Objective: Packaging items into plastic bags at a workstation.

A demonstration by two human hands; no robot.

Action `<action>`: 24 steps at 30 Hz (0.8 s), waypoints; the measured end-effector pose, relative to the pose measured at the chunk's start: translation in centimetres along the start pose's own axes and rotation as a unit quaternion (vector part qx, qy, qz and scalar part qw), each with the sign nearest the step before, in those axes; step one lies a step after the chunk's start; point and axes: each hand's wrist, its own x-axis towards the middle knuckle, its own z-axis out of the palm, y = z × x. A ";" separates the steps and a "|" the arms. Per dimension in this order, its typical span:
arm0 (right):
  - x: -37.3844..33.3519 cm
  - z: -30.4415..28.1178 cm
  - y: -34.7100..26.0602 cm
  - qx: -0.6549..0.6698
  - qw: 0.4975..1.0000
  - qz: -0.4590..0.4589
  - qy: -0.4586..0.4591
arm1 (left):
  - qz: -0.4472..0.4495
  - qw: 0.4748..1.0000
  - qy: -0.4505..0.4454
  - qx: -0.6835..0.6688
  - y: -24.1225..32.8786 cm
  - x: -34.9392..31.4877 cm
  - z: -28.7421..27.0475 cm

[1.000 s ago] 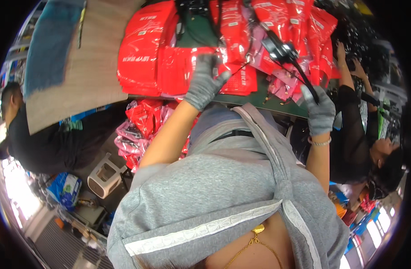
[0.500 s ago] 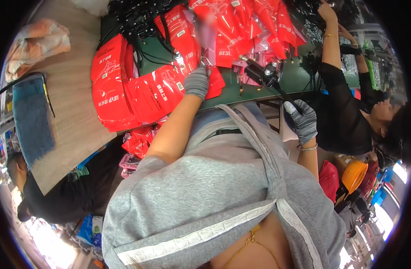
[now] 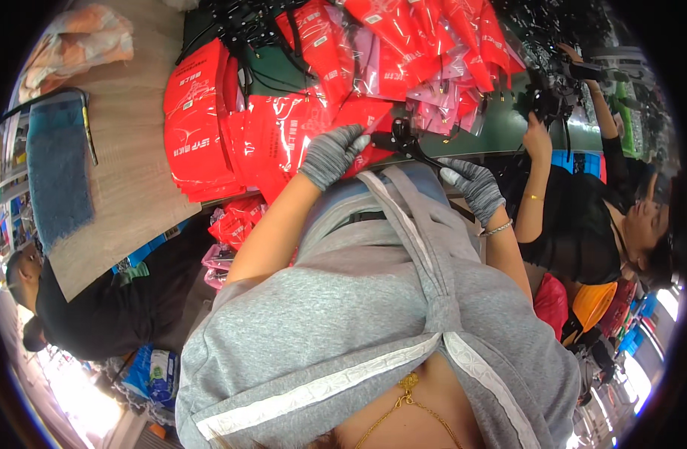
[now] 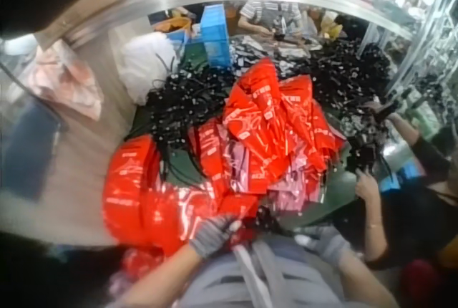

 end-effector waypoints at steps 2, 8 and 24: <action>-0.1 0.5 -0.4 -0.004 1.000 -0.004 -0.008 | 0.004 1.000 0.009 -0.019 1.1 -0.3 -0.9; -1.8 1.4 -4.2 -0.093 0.995 -0.030 0.027 | 0.130 0.986 0.104 0.031 1.2 0.0 -1.7; -1.5 3.0 -10.6 -0.415 0.879 -0.234 0.013 | -0.018 0.921 -0.022 -0.389 5.1 0.1 -4.6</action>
